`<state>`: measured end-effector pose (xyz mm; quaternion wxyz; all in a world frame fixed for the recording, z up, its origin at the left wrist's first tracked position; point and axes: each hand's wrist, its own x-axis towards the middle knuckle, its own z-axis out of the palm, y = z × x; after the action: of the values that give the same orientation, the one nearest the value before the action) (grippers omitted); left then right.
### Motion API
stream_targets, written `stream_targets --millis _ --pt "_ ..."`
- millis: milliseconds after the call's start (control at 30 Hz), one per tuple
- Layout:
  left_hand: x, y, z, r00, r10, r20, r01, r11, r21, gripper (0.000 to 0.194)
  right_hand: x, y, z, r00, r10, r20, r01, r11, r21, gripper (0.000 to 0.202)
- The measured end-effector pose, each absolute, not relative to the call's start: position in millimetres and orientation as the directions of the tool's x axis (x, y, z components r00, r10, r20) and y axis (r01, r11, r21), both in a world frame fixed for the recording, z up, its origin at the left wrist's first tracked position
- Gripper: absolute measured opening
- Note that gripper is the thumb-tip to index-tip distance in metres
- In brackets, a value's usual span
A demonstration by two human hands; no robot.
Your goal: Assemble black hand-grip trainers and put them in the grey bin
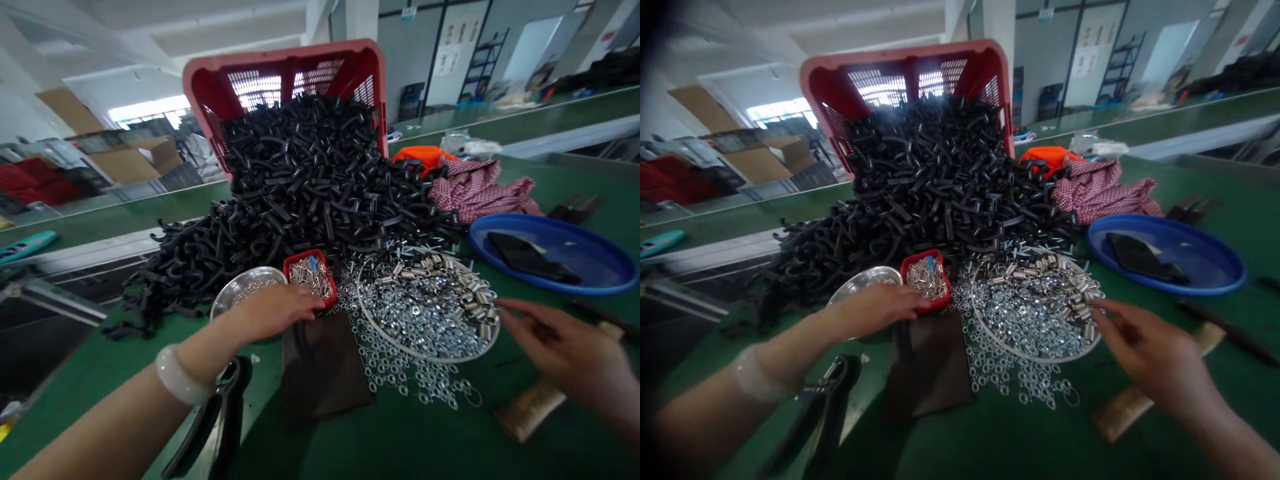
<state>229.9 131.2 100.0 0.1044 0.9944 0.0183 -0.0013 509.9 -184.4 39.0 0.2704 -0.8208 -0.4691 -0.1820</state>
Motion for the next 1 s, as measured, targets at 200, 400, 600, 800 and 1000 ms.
stream_targets --millis 200,400,600,800,1000 --pt "226 66 66 0.965 0.174 -0.199 0.247 -0.858 0.45 0.049 549 -45 68 0.454 0.89 0.043 0.889 -0.449 -0.095 0.038" --pt "207 48 34 0.709 0.695 -0.121 0.7 -0.673 0.238 0.046 568 -13 61 0.343 0.927 -0.153 0.93 -0.357 -0.081 0.028" --pt "217 48 30 0.727 0.677 -0.113 0.64 -0.608 0.471 0.017 550 -39 58 0.367 0.921 -0.13 0.929 -0.37 0.001 0.027" --pt "255 38 30 0.67 0.64 -0.376 0.421 0.089 0.903 0.011 535 -50 68 0.417 0.887 0.2 0.854 -0.308 -0.419 0.027" --pt "312 35 32 0.765 0.636 -0.099 0.43 -0.391 0.814 0.02 518 -67 75 0.435 0.89 -0.136 0.242 -0.261 -0.935 0.026"
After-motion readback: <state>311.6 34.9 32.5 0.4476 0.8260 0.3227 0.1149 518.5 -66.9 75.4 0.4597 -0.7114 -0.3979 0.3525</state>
